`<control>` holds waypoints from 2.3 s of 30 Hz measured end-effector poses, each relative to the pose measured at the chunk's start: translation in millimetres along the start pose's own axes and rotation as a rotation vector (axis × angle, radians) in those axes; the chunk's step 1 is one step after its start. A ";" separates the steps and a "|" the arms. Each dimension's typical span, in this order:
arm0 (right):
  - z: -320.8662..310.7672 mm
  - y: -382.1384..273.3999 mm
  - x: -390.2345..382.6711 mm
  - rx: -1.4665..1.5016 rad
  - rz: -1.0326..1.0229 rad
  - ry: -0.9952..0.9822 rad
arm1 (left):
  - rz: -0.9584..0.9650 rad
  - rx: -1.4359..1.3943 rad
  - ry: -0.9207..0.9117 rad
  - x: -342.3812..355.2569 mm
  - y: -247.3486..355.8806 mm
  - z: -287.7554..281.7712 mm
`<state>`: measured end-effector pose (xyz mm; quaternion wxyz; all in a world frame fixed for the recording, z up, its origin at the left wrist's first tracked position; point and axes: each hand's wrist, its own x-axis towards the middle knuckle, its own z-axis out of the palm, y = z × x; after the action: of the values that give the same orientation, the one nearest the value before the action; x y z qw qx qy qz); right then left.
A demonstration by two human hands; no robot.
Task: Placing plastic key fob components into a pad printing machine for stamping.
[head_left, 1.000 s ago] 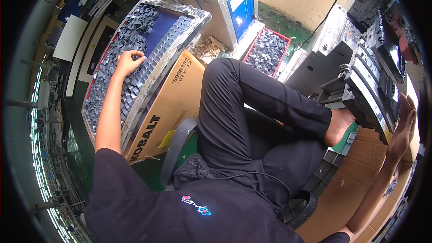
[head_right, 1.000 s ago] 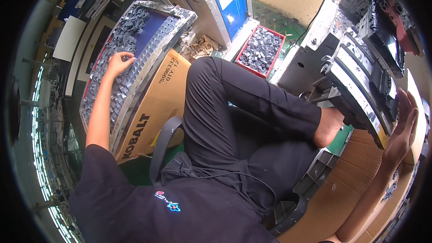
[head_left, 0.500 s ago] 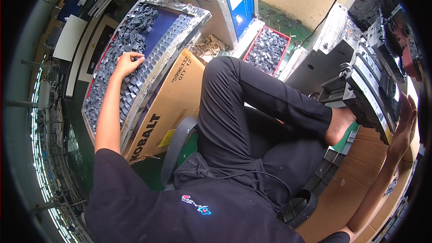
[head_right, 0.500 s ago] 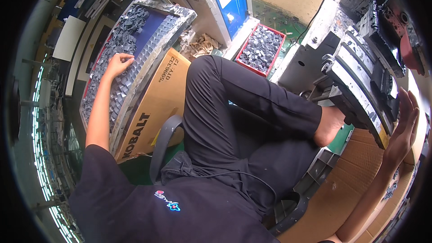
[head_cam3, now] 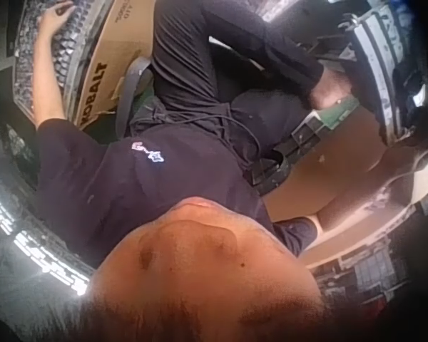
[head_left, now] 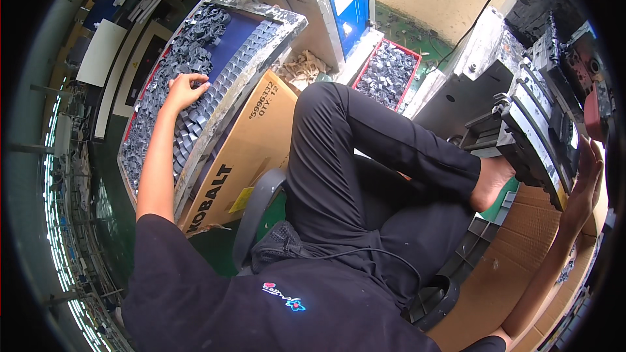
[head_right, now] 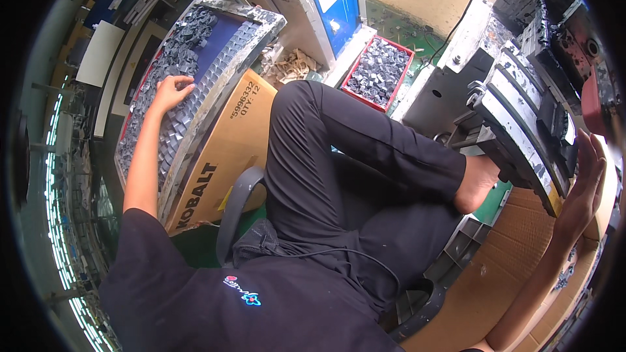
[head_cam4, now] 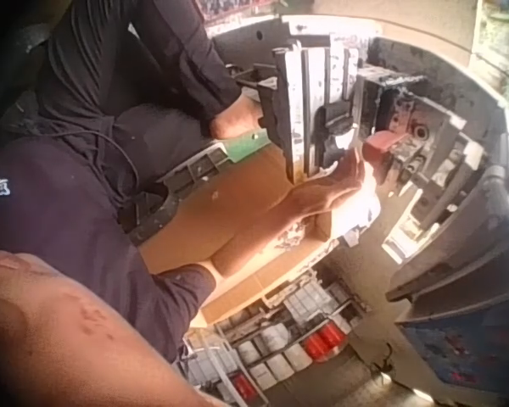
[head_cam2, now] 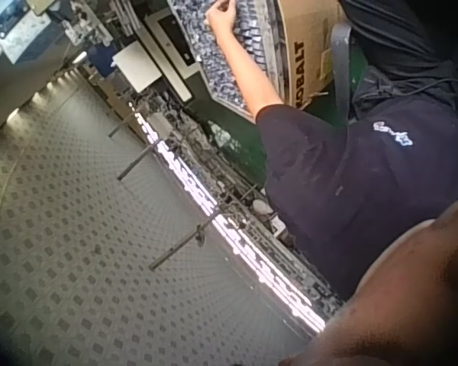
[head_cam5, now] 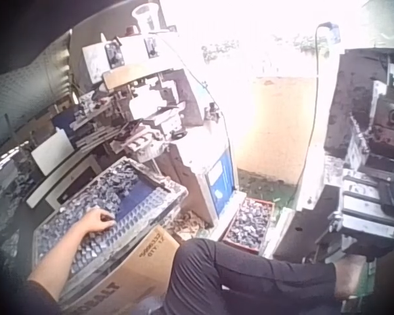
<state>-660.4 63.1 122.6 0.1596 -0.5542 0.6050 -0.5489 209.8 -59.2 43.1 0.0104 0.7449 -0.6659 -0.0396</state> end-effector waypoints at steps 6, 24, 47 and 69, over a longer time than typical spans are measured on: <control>-17.8 22.6 1.6 0.058 0.019 0.028 | -0.028 0.043 0.004 -2.6 8.4 0.0; -36.0 50.1 3.8 0.204 0.116 0.156 | -0.032 -0.023 0.019 -1.5 -6.0 4.2; -2.4 2.1 -0.1 -0.091 -0.048 -0.019 | -0.017 0.086 0.161 -9.5 -7.5 -7.7; 0.4 -3.6 0.7 -0.058 -0.010 -0.024 | -0.077 0.089 0.046 -27.5 -4.3 -12.4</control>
<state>-658.6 63.1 125.8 0.1479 -0.5683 0.6159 -0.5252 211.9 -31.8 56.3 -0.0090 0.7704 -0.6374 0.0066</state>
